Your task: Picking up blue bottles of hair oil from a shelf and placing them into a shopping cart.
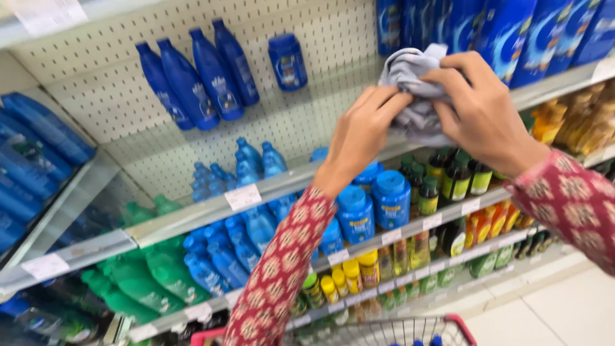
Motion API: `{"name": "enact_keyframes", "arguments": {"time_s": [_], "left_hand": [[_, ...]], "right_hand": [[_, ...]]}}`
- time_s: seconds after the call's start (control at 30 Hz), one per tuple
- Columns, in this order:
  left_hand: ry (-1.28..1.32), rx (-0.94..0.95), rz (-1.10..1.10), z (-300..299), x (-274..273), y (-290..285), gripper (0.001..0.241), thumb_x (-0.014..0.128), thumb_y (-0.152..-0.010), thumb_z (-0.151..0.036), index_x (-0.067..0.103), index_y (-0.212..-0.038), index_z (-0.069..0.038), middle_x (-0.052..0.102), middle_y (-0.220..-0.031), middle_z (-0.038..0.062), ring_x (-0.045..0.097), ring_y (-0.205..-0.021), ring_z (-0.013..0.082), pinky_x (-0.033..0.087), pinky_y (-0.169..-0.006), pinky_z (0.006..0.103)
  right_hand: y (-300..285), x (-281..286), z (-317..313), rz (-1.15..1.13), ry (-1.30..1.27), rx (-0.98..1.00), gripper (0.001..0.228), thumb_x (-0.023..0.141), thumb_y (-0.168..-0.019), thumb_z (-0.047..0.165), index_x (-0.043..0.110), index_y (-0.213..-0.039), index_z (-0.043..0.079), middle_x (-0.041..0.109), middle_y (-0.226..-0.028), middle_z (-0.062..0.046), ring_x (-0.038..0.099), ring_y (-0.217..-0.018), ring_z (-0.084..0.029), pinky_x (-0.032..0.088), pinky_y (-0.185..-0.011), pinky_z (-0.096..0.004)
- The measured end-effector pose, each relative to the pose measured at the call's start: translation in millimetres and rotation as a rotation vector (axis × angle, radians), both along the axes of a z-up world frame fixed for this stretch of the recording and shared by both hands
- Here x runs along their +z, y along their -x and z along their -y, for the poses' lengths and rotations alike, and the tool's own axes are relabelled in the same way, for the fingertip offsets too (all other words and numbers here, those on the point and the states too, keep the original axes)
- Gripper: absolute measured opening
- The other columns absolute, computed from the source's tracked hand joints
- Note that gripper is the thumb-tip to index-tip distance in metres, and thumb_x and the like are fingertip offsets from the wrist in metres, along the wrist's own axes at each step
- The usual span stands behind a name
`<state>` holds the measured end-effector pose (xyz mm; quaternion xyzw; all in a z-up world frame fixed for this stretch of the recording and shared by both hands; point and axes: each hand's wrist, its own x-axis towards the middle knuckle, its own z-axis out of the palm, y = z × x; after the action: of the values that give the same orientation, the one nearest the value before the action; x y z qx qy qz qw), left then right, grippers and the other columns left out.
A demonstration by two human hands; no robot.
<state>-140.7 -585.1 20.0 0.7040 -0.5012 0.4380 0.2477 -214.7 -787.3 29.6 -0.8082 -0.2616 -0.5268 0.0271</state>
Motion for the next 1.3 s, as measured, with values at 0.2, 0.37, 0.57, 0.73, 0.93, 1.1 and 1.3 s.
{"name": "enact_keyframes", "arguments": {"time_s": [0.2, 0.37, 0.57, 0.73, 0.93, 1.1, 1.3], "left_hand": [[-0.028, -0.002, -0.123, -94.0, -80.2, 110.4, 0.034, 0.07, -0.082, 0.003, 0.071, -0.114, -0.007, 0.068, -0.118, 0.011, 0.068, -0.114, 0.0313, 0.058, -0.092, 0.0378], [-0.012, 0.089, -0.573, -150.7, -170.2, 183.4, 0.033, 0.068, -0.082, 0.008, 0.072, -0.11, -0.008, 0.07, -0.11, 0.007, 0.07, -0.104, 0.0296, 0.059, -0.085, 0.0386], [0.075, 0.301, -1.003, -207.6, -277.8, 244.3, 0.041, 0.063, -0.081, 0.014, 0.074, -0.112, -0.01, 0.071, -0.112, 0.011, 0.072, -0.098, 0.0315, 0.06, -0.081, 0.0391], [0.004, 0.512, -1.278, -237.7, -339.8, 282.4, 0.037, 0.065, -0.083, 0.01, 0.076, -0.112, -0.012, 0.073, -0.114, 0.011, 0.076, -0.088, 0.0284, 0.061, -0.073, 0.0356], [-0.341, 0.645, -1.655, -259.2, -415.1, 321.9, 0.019, 0.073, -0.087, -0.009, 0.078, -0.104, -0.016, 0.076, -0.097, 0.008, 0.076, -0.078, 0.0222, 0.06, -0.071, 0.0366], [-0.584, 0.683, -1.79, -263.2, -500.2, 335.1, 0.024, 0.076, -0.086, -0.028, 0.078, -0.109, -0.019, 0.076, -0.087, 0.008, 0.075, -0.08, 0.0249, 0.058, -0.079, 0.0418], [-0.905, 0.831, -1.587, -232.1, -568.7, 331.4, 0.048, 0.07, -0.085, -0.054, 0.077, -0.101, -0.01, 0.068, -0.122, 0.011, 0.062, -0.114, 0.0334, 0.055, -0.082, 0.0494]], "right_hand": [[70.1, -115.0, -55.2, -0.032, -0.159, 0.208, 0.042, 0.083, -0.076, 0.007, 0.066, -0.114, -0.001, 0.066, -0.111, -0.021, 0.069, -0.095, -0.036, 0.057, -0.073, -0.041], [111.8, -205.0, -109.0, -0.4, -0.238, 0.329, 0.041, 0.084, -0.073, 0.018, 0.068, -0.109, 0.006, 0.069, -0.099, -0.011, 0.07, -0.082, -0.028, 0.057, -0.068, -0.038], [145.3, -332.8, -148.2, -0.939, -0.34, 0.397, 0.045, 0.076, -0.082, 0.02, 0.062, -0.122, 0.004, 0.07, -0.107, -0.016, 0.069, -0.093, -0.035, 0.057, -0.078, -0.041], [186.0, -424.3, -165.4, -1.291, -0.392, 0.425, 0.044, 0.07, -0.087, 0.017, 0.06, -0.127, 0.004, 0.069, -0.115, -0.015, 0.069, -0.099, -0.034, 0.057, -0.081, -0.04], [242.1, -533.2, -137.7, -1.51, -0.048, 0.32, 0.046, 0.068, -0.087, 0.027, 0.058, -0.129, 0.009, 0.066, -0.116, -0.012, 0.062, -0.11, -0.03, 0.051, -0.095, -0.045], [273.6, -564.4, -115.5, -1.74, 0.134, 0.198, 0.05, 0.065, -0.091, 0.034, 0.057, -0.137, 0.015, 0.063, -0.121, -0.01, 0.059, -0.116, -0.028, 0.048, -0.101, -0.047], [276.4, -557.4, -108.5, -1.626, -0.081, 0.146, 0.04, 0.064, -0.09, 0.031, 0.061, -0.125, 0.013, 0.066, -0.116, -0.008, 0.062, -0.112, -0.027, 0.052, -0.098, -0.044]]}}
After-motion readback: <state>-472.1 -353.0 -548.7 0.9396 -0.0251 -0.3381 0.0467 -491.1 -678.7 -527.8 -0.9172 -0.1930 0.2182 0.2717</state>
